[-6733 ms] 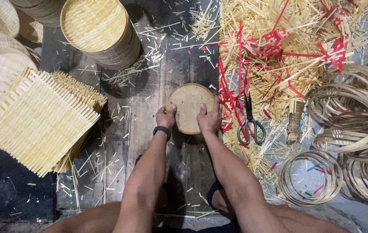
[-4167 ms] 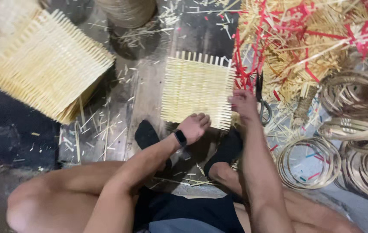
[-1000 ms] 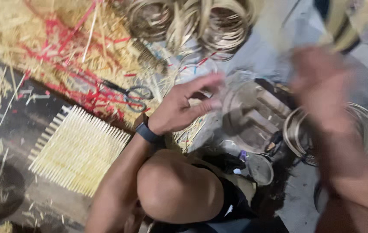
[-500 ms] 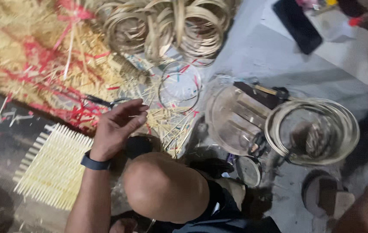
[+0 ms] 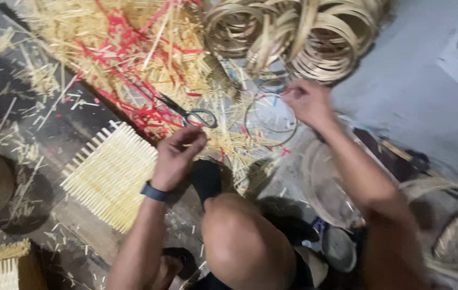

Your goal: The person places a circular bamboo frame onto a flat woven mat, folds the mat around the frame, and uses shears to trim the excess material. This process is repeated multiple times to create several small woven baskets.

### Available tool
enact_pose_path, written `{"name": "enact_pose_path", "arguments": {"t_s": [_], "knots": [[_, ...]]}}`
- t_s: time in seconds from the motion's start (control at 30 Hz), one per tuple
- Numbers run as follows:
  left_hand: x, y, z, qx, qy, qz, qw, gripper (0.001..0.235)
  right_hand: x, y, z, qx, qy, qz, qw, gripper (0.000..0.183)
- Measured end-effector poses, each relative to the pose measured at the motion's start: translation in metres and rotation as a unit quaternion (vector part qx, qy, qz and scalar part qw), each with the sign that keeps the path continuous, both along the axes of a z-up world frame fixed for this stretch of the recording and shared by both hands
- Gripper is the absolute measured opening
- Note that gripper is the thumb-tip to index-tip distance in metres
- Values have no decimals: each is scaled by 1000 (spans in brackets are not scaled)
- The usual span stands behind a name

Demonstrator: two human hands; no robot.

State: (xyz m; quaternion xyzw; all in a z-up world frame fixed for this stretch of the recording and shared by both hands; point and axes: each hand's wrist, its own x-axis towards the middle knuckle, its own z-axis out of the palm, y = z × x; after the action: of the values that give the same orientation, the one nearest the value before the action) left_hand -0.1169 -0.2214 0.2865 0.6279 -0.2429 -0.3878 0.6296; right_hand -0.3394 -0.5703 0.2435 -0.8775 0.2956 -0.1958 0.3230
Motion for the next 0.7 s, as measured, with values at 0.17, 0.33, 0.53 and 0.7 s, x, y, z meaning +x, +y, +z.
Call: {"name": "enact_pose_path", "arguments": {"t_s": [0.17, 0.33, 0.53, 0.7], "knots": [[3, 19, -18, 40, 29, 22, 999, 37, 128, -78, -143, 106, 1, -118, 987, 108], [27, 49, -40, 107, 53, 81, 989, 39, 213, -88, -146, 434, -244, -299, 814, 54], [43, 77, -49, 74, 80, 146, 983, 39, 167, 11, -103, 81, 97, -168, 978, 39], [39, 70, -50, 49, 93, 139, 985, 36, 115, 86, -121, -161, 306, 110, 932, 55]]}}
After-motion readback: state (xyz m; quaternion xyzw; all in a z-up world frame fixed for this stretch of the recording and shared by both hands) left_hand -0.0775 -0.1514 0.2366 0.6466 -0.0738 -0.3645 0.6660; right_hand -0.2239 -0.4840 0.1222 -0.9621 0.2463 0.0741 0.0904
